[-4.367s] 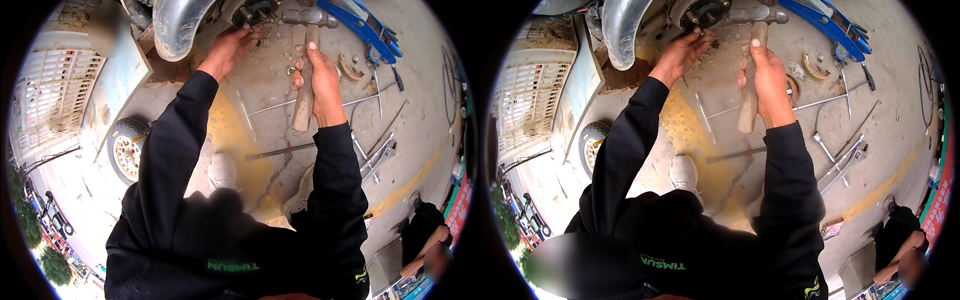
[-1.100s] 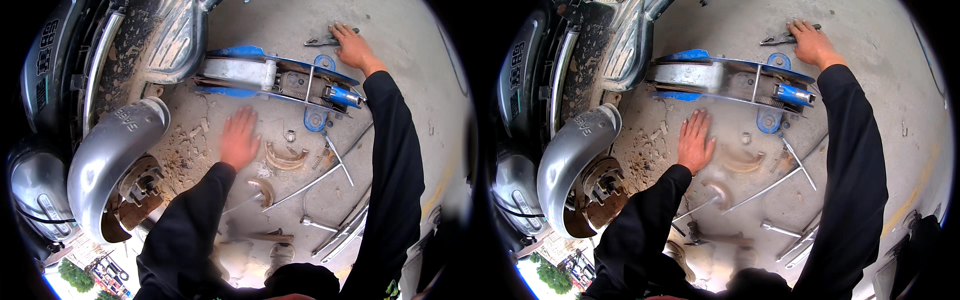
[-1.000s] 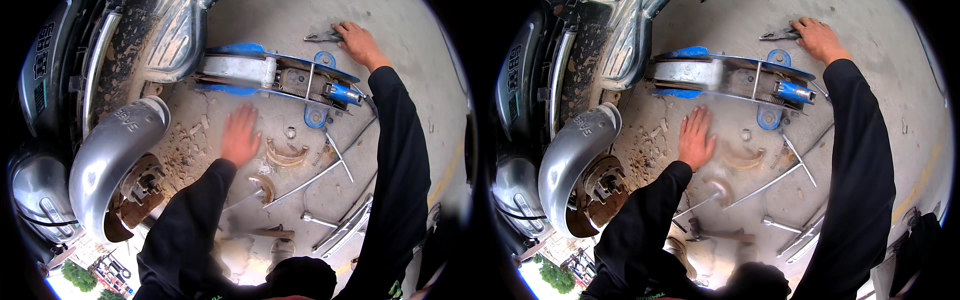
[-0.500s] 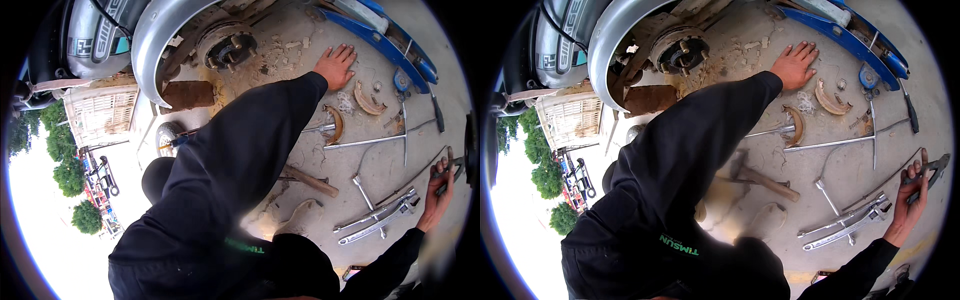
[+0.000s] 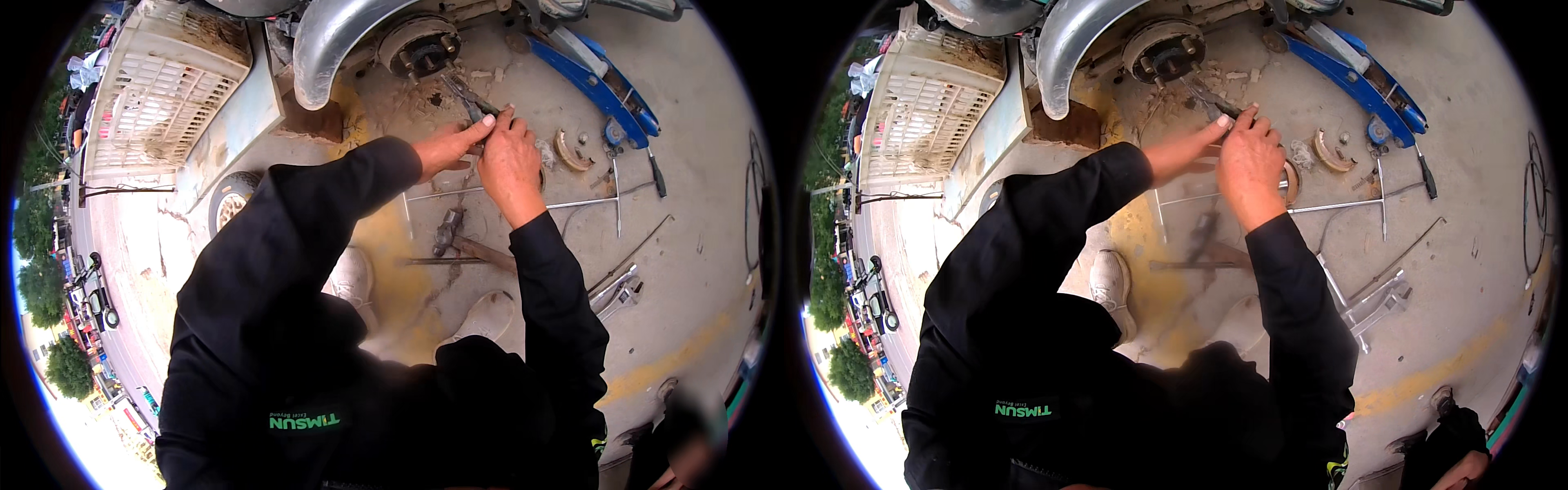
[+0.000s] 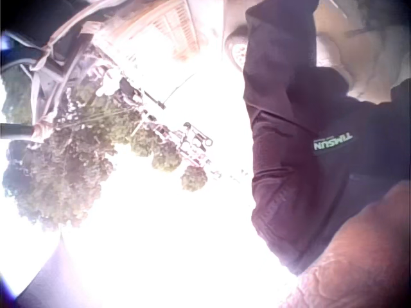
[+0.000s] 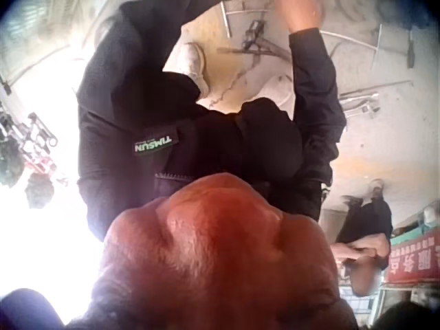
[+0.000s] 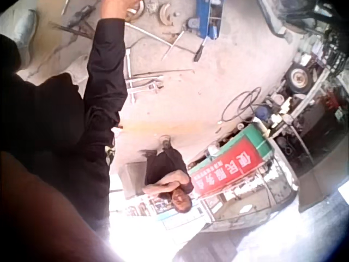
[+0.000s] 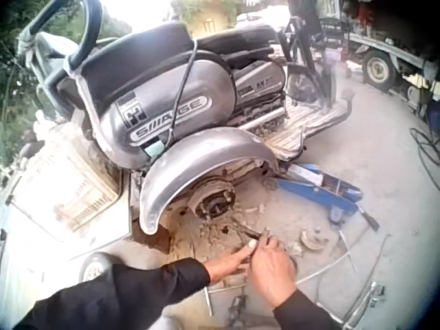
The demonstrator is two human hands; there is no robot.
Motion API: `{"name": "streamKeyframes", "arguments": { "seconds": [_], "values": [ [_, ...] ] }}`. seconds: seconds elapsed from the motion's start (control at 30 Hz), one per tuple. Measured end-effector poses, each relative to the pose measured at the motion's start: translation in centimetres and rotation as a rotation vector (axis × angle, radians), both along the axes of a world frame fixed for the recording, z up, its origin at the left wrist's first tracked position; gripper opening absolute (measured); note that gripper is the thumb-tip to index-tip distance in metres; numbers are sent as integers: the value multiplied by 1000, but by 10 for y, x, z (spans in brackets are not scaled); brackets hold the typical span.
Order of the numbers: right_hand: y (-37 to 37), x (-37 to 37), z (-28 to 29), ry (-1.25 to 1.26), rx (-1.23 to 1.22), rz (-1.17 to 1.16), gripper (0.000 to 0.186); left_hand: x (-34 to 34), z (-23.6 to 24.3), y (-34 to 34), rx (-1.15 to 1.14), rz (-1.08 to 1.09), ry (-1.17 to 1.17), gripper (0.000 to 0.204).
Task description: The person works on the rear wheel assembly of a three-wheeled vehicle, using a hammer and pliers to remove and install brake components. They manipulate the brake drum, brake shoes, and retaining clips, securing the assembly with a wrench and hammer.
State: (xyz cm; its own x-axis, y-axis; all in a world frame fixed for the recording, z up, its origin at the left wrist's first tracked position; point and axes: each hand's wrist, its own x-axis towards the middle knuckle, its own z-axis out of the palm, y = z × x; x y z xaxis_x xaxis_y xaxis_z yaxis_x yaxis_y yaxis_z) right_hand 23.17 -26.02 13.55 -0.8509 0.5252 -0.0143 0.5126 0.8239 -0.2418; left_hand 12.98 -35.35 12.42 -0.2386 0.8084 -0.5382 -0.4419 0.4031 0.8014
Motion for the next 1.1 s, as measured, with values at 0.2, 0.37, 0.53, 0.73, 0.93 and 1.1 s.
{"name": "streamKeyframes", "arguments": {
  "seconds": [0.2, 0.37, 0.53, 0.73, 0.93, 1.1],
  "values": [
    [-31, -45, -5, 62, 489, -149, 53, -41, -9, 7, 244, 158, -183, 63],
    [-39, -51, -20, 51, 653, -232, 50, -41, -14, 0, 247, 126, -282, 59],
    [-46, -51, -24, 66, 703, -251, 50, -49, -28, 1, 214, 55, -227, 66],
    [-47, -45, -24, 2, 709, -217, 49, -43, -17, -6, 209, 6, -158, 68],
    [-53, -49, -16, -22, 700, -203, 48, -49, -17, -11, 149, 12, -151, 73],
    [-49, -47, -14, -75, 730, -178, 50, -46, -12, -11, 222, 2, -147, 76]
  ]
}}
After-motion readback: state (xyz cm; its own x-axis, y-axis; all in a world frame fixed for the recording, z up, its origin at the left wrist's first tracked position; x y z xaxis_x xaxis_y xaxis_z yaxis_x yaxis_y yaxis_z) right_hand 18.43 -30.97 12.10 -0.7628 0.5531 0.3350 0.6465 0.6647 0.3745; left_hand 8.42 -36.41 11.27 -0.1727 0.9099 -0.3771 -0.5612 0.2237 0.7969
